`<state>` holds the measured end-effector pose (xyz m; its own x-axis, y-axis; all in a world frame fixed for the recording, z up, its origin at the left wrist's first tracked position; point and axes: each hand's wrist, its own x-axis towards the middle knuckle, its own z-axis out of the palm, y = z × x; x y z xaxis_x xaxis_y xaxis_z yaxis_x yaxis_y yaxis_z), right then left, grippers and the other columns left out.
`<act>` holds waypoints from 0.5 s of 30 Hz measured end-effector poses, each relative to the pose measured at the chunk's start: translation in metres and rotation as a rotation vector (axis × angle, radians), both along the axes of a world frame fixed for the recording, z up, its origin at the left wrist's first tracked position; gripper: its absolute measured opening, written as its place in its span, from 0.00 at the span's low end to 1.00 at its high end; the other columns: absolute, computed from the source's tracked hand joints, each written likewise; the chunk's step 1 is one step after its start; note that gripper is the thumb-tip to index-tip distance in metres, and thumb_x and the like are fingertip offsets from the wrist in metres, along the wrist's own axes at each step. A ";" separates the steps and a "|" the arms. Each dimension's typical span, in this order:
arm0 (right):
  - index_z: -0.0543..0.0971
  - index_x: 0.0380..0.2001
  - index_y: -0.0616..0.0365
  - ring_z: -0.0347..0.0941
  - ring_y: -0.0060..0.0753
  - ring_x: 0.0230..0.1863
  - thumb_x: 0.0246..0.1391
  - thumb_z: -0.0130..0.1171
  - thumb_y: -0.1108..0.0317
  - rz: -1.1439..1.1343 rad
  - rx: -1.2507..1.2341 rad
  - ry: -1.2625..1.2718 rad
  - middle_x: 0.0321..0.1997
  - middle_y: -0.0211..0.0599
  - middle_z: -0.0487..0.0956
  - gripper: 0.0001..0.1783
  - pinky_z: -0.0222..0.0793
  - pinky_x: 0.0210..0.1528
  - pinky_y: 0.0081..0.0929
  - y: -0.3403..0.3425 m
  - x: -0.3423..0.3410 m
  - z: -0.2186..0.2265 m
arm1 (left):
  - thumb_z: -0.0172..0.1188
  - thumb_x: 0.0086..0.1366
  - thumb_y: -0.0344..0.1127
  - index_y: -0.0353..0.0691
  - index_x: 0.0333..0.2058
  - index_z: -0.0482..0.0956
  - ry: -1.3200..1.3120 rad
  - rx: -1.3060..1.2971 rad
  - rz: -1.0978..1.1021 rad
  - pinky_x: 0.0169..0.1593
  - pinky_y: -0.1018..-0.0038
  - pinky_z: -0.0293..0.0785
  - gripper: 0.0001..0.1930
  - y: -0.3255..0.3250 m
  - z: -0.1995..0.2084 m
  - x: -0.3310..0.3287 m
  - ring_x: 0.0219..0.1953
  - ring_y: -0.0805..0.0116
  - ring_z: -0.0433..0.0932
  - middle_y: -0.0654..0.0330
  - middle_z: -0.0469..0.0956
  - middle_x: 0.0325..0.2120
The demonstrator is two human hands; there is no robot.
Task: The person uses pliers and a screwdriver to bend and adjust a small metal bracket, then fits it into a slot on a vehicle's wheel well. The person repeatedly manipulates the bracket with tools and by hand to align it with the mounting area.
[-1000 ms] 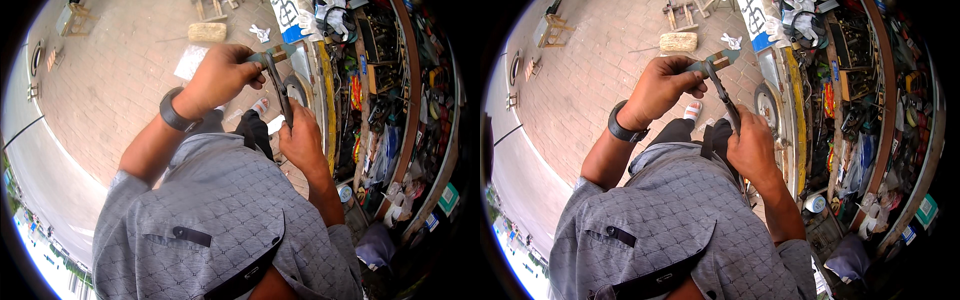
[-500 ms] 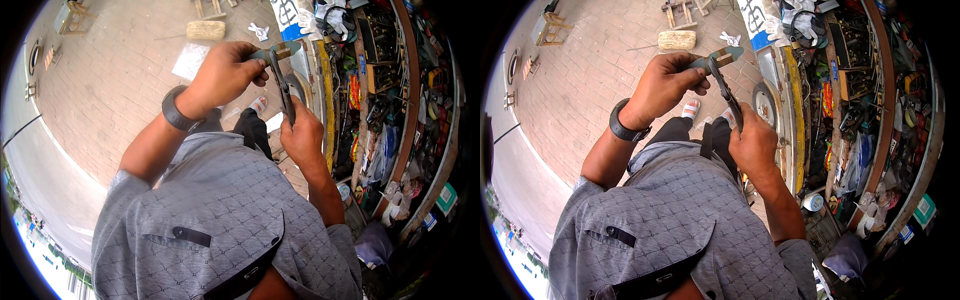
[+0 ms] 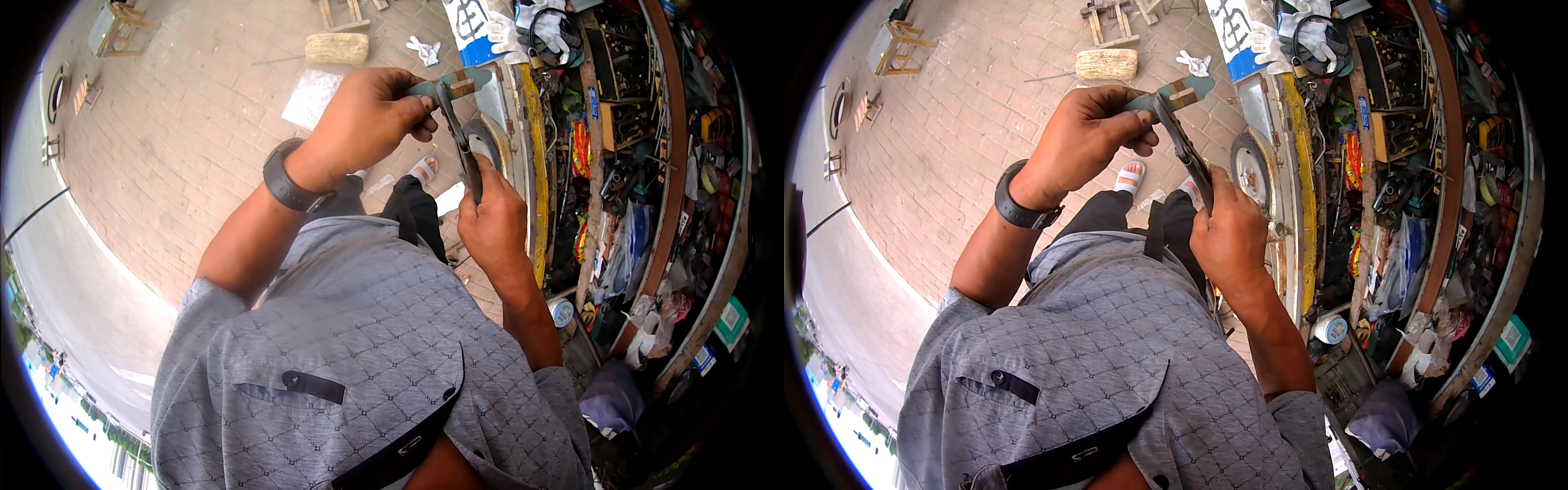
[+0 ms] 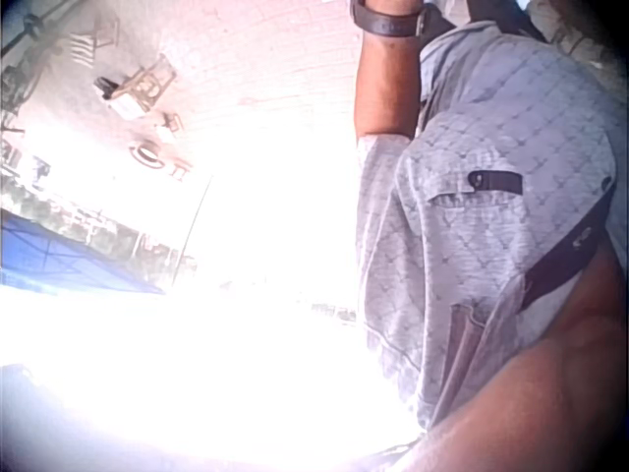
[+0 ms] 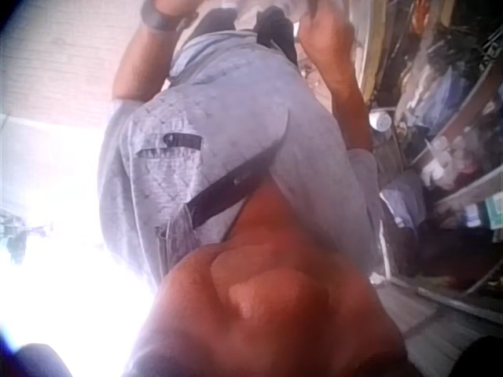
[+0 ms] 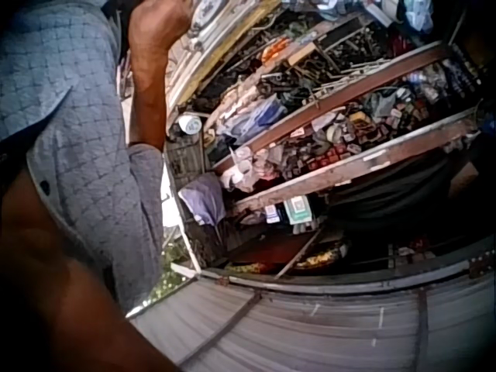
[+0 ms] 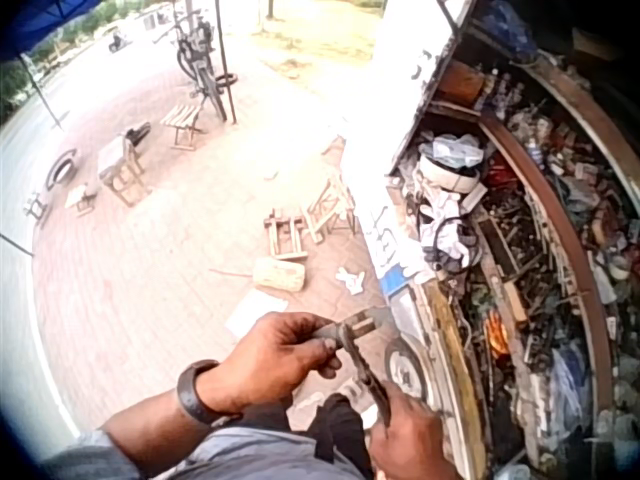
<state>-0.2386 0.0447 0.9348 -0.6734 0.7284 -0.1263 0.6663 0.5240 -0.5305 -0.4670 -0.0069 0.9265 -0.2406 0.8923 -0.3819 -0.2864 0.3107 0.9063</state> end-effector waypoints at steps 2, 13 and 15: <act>0.75 0.55 0.68 0.79 0.63 0.42 0.48 0.59 0.81 0.003 -0.004 0.000 0.40 0.57 0.82 0.26 0.73 0.46 0.53 -0.001 0.001 0.000 | 0.59 0.71 0.28 0.26 0.44 0.81 -0.001 0.002 -0.003 0.40 0.77 0.81 0.10 -0.001 0.000 0.000 0.33 0.73 0.84 0.55 0.85 0.31; 0.75 0.57 0.67 0.78 0.61 0.47 0.49 0.60 0.79 -0.003 0.020 -0.052 0.45 0.55 0.82 0.28 0.72 0.50 0.51 -0.007 0.009 -0.002 | 0.59 0.71 0.28 0.26 0.45 0.81 0.011 -0.010 -0.026 0.40 0.77 0.81 0.10 -0.004 0.000 0.003 0.33 0.73 0.84 0.55 0.85 0.32; 0.75 0.56 0.66 0.78 0.60 0.47 0.49 0.62 0.78 0.012 0.051 -0.065 0.45 0.53 0.82 0.27 0.72 0.50 0.50 -0.007 0.010 -0.001 | 0.59 0.71 0.28 0.26 0.45 0.81 0.016 -0.012 -0.032 0.40 0.77 0.81 0.10 -0.004 0.000 0.004 0.33 0.73 0.83 0.56 0.84 0.32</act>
<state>-0.2288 0.0379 0.9341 -0.6733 0.7272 -0.1333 0.6925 0.5571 -0.4584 -0.4627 -0.0113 0.9265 -0.2185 0.8949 -0.3892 -0.2612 0.3306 0.9069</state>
